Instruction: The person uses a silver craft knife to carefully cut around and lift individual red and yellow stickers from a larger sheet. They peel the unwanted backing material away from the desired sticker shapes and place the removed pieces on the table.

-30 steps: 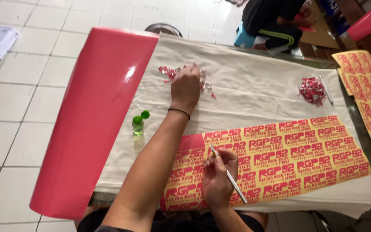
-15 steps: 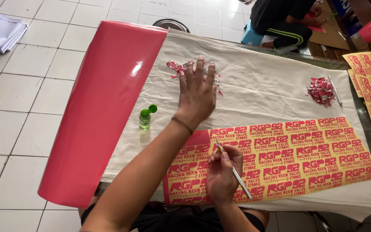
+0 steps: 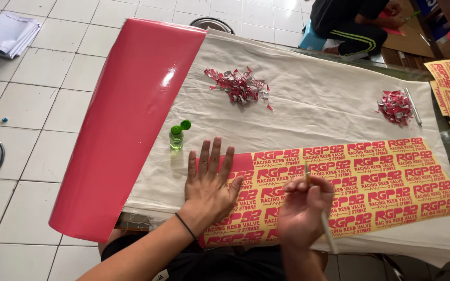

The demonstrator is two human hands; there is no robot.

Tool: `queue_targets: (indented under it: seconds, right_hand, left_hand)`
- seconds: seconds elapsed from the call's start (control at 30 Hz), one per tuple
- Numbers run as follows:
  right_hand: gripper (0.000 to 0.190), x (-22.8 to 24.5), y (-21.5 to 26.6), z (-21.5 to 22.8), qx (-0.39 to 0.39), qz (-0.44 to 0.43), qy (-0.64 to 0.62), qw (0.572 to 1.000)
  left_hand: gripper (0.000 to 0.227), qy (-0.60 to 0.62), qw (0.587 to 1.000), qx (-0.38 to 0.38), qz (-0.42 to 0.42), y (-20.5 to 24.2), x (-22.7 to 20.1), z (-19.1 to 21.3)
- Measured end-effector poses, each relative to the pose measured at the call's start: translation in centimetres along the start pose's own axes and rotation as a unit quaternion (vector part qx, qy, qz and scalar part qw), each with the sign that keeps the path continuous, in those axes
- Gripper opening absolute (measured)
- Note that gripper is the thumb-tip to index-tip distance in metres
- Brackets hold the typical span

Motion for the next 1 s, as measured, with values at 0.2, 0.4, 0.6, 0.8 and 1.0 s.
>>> queue_targets:
  seconds: [0.2,0.4,0.6,0.8,1.0]
  right_hand:
    - [0.015,2.3,-2.7,2.6,-0.061,-0.075,0.39,0.916]
    - [0.023,1.5,-2.2,1.2,-0.018,-0.062,0.437,0.897]
    - [0.032,1.2,-2.8,1.7,-0.009,-0.053,0.475,0.878]
    - [0.032,1.4,-3.1,0.4,-0.012,-0.05,0.504,0.862]
    - [0.028,0.9,-3.6,0.9,-0.032,-0.04,0.533,0.845]
  left_hand:
    - [0.089,0.066,0.996,-0.03,-0.043,-4.5,-1.6,4.4]
    - [0.101,0.148,0.974,0.167,-0.026,-5.2,-1.6,-1.2]
    - [0.094,0.149,0.987,0.053,-0.043,-6.8,-1.4,0.5]
    - [0.099,0.136,0.989,0.053,-0.034,-7.4,-0.9,0.0]
    - [0.098,0.116,0.984,0.12,-0.057,-6.6,-0.6,-1.2]
Point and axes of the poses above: each hand's wrist, its own y-axis away from the middle knuckle, its own z-axis out of the back of the hand, x = y × z, the point moved 8 cm from there along -y, towards the middle knuckle, and after that the axes turned 13 degrees about -z, right-handed, at the moved point
